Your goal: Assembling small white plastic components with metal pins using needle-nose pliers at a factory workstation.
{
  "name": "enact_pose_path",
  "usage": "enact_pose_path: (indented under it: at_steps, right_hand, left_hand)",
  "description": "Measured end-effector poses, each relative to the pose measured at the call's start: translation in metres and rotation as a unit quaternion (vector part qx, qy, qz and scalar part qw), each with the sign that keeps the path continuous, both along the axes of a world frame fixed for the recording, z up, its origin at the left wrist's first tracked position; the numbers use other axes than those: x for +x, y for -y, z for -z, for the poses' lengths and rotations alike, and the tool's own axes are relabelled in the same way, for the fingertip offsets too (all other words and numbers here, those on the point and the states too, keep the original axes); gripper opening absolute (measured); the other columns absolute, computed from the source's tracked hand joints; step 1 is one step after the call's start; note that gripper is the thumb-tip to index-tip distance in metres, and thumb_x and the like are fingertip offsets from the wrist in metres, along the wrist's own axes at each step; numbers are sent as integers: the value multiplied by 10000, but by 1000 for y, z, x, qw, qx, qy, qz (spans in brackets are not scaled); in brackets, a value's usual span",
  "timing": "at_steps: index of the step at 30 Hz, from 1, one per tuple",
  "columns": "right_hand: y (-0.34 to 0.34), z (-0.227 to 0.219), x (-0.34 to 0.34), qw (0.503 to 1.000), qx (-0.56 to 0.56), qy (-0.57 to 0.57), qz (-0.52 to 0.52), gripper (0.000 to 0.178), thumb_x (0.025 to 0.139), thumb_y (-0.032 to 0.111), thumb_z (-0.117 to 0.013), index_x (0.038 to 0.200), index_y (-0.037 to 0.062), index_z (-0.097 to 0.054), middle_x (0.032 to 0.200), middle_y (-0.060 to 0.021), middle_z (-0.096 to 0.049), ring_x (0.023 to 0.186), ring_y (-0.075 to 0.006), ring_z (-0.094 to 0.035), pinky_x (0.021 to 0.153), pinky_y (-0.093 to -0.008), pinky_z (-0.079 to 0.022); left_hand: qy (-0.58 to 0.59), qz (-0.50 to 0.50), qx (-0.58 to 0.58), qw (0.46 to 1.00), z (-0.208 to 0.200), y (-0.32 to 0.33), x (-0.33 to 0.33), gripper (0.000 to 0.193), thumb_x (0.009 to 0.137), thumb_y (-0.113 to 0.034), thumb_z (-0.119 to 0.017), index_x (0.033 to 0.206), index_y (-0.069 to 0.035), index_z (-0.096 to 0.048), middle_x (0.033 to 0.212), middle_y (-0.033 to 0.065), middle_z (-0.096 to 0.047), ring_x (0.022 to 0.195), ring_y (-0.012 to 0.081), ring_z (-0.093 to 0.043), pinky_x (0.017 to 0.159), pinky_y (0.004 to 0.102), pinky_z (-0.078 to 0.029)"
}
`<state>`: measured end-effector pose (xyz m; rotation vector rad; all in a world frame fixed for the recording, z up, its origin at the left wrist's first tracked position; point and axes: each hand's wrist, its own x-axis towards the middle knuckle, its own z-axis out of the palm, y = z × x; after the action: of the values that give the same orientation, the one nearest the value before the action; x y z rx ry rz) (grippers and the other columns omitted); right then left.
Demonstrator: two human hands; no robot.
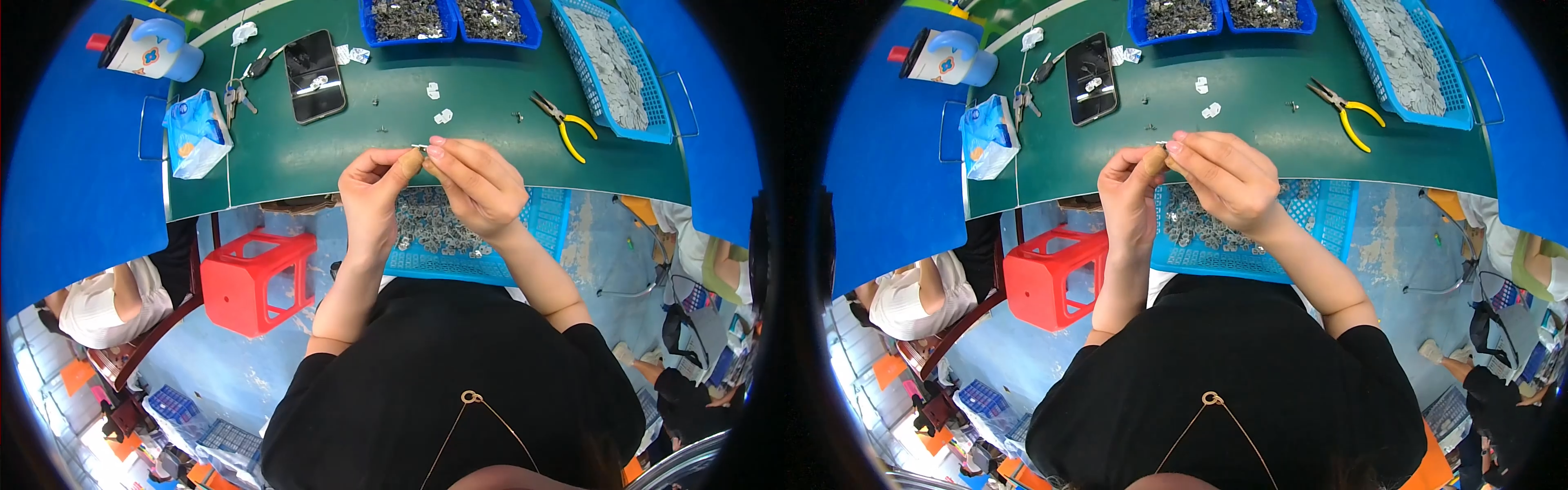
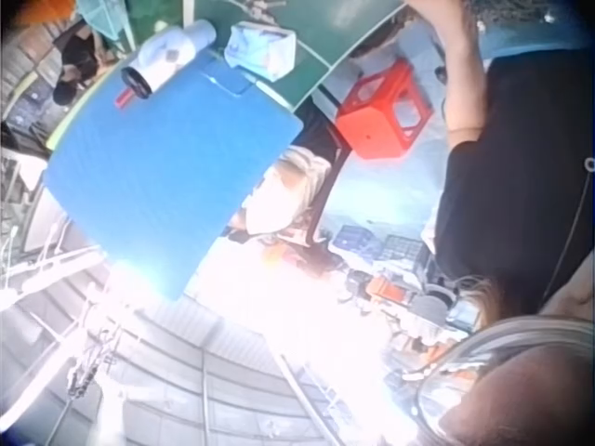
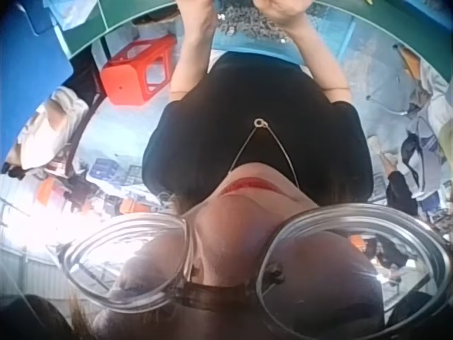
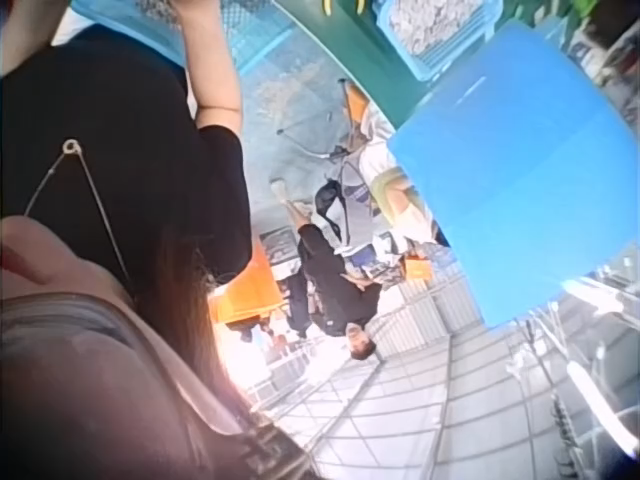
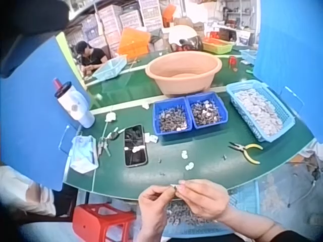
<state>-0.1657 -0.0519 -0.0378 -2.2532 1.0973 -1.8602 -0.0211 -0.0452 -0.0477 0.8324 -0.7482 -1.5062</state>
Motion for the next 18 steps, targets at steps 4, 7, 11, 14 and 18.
enact_pose_path:
  at_steps: [4,7,11,14,18]
  right_hand:
    - [-1,-1,-1,1000,-2,-2,-7,249,699,-39,-742,941,-15,-686,897,-136,-679,766,-253,-673,660,-303,-554]
    - [-2,1,-2,999,20,25,-20,240,706,-41,-737,938,-19,-684,893,-143,-678,767,-253,-671,654,-303,-550]
    - [-4,1,-5,992,81,81,-54,235,722,-44,-723,951,-27,-676,893,-148,-675,768,-251,-664,651,-304,-541]
    - [-6,-1,-8,997,68,38,-23,253,726,-54,-711,975,-28,-670,923,-142,-672,786,-257,-659,666,-306,-536]
    - [-6,0,-11,999,41,-30,-6,280,726,-55,-707,1001,-21,-668,968,-148,-660,821,-267,-653,684,-319,-535]
  left_hand:
    - [-6,-5,7,1000,0,0,-3,101,820,-24,-694,908,10,-659,857,52,-678,750,70,-598,674,189,-454]
    - [-31,6,23,999,-1,3,-7,123,822,-32,-692,935,6,-663,894,61,-678,755,77,-600,665,195,-460]
    - [-8,16,-8,1000,2,4,-9,161,821,-33,-692,974,9,-663,939,76,-672,791,99,-617,673,211,-484]
    - [30,19,-37,999,0,5,-10,173,814,-13,-693,981,15,-660,943,78,-670,818,112,-626,693,220,-498]
    - [82,-36,-76,993,5,3,-17,168,806,30,-684,973,17,-661,936,82,-671,823,114,-627,715,220,-498]
